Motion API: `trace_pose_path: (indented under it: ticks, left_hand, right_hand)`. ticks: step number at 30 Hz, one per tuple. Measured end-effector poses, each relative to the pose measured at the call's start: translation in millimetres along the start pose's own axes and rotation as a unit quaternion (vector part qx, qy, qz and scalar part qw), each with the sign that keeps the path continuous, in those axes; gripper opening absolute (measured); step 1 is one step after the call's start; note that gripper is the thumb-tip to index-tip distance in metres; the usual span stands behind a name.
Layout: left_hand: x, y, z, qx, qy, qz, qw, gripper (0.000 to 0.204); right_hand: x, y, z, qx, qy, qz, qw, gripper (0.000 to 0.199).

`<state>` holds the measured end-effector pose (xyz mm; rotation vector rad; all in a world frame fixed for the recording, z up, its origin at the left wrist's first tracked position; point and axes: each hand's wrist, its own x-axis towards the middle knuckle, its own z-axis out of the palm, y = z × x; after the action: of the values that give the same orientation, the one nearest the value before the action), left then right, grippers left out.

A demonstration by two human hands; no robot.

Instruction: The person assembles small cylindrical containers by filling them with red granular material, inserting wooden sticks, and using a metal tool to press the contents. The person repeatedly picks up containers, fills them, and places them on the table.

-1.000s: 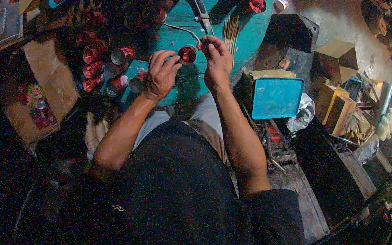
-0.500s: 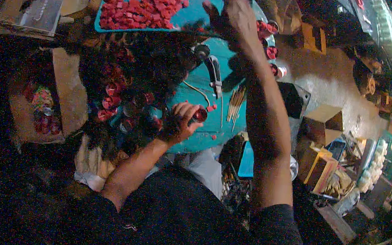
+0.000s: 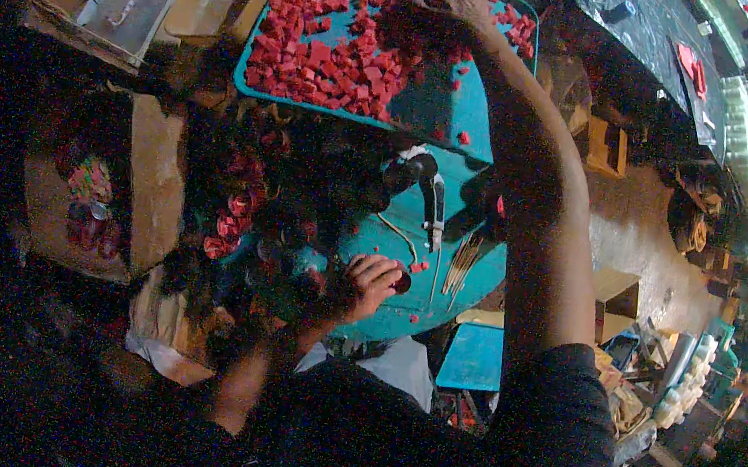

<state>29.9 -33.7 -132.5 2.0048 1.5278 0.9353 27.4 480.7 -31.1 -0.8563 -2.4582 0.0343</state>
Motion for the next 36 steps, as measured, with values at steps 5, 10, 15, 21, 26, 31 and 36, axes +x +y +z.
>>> trace_pose_path:
  ticks: [5,10,15,21,26,31,36]
  left_hand:
    - [15.1,5.0,6.6,-0.046,-0.016,0.01,0.999,0.041]
    - [13.6,5.5,-3.5,-0.029,-0.016,-0.013,0.999,0.038]
    - [17.3,10.7,1.6,-0.055,-0.03,-0.01,0.998,0.035]
    - [26.6,9.7,8.8,-0.052,-0.035,0.009,0.998,0.032]
    - [11.9,14.3,-14.8,-0.019,-0.008,-0.052,0.998,0.03]
    - [-9.6,3.0,-14.5,-0.031,0.034,-0.07,0.996,0.028]
    - [-2.2,-2.8,-24.4,-0.065,-0.005,-0.074,0.995,0.03]
  right_hand:
    - [13.7,102.2,74.3,-0.204,-0.025,-0.128,0.97,0.067]
    - [10.2,63.5,80.4,-0.151,-0.005,-0.137,0.979,0.07]
    - [3.0,49.4,55.1,-0.154,0.057,-0.101,0.981,0.058]
    - [-1.7,18.4,47.8,-0.088,0.109,-0.132,0.981,0.038]
    - [19.8,-12.0,24.0,0.074,-0.112,-0.015,0.991,0.039]
    - [7.2,-29.0,-52.8,0.624,-0.068,0.277,0.727,0.026]
    - [-73.1,4.7,-77.8,0.913,0.001,0.154,0.377,0.026]
